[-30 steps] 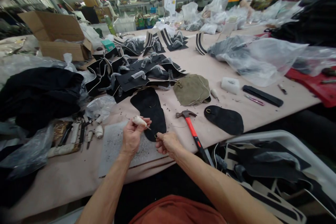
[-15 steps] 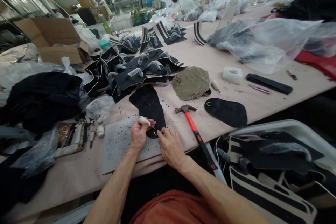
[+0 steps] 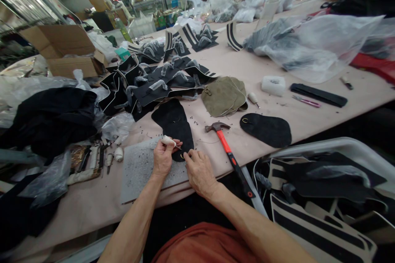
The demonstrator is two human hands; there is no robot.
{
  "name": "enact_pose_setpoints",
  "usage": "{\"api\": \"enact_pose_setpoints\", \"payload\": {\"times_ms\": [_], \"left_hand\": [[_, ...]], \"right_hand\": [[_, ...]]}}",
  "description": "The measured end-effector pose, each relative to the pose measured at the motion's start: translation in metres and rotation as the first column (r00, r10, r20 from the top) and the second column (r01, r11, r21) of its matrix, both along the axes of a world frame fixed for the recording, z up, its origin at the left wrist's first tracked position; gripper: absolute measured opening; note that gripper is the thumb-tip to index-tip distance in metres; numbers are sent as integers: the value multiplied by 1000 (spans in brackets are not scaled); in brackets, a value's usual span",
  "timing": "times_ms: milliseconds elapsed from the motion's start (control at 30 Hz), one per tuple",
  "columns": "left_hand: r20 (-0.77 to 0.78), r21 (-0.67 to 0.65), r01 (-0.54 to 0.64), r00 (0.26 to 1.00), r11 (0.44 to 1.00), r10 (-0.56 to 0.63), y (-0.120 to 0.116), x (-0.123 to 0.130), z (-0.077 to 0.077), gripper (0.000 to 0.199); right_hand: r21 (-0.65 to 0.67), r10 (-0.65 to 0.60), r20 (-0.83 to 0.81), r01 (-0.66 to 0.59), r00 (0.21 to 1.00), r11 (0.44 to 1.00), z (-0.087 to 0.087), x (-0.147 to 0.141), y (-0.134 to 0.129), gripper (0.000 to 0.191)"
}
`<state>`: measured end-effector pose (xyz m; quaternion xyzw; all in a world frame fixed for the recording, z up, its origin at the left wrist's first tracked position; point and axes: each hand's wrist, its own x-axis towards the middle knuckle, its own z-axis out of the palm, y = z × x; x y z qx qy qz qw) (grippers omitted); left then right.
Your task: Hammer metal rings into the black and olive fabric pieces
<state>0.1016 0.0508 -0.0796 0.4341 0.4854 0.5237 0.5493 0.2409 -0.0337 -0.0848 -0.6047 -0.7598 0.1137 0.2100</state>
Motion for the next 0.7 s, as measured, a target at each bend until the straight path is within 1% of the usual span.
{"api": "enact_pose_setpoints", "payload": {"times_ms": [167,333,433,533,600,633,700], "left_hand": [[-26,19,0,1000,1000,0,0,1,1,44],[-75,47,19,997,999,-16,1,-1,-6,40],[-198,122,48,980,991,-23,1,-1,-8,29],[-385,241,113,923,964,-12,-2,0,-5,18],[-479,299,193,878,934,-29,-3,1,-2,14],[-506,317,235,862,919,-45,-4,2,-1,14],[-521,338,290,850,895,-79,-4,2,-2,17]], "right_hand": [[8,-10,17,9,1000,1000,-1,0,-1,44],[31,-17,6,16,1000,999,0,-2,-2,42],[38,-15,-29,16,999,999,3,-2,-1,42],[24,-2,-120,5,993,1000,9,8,1,38],[21,-72,-145,75,987,997,13,26,4,33],[12,-138,-118,140,983,990,14,39,5,31],[-49,-290,18,291,957,955,15,66,7,31]]}}
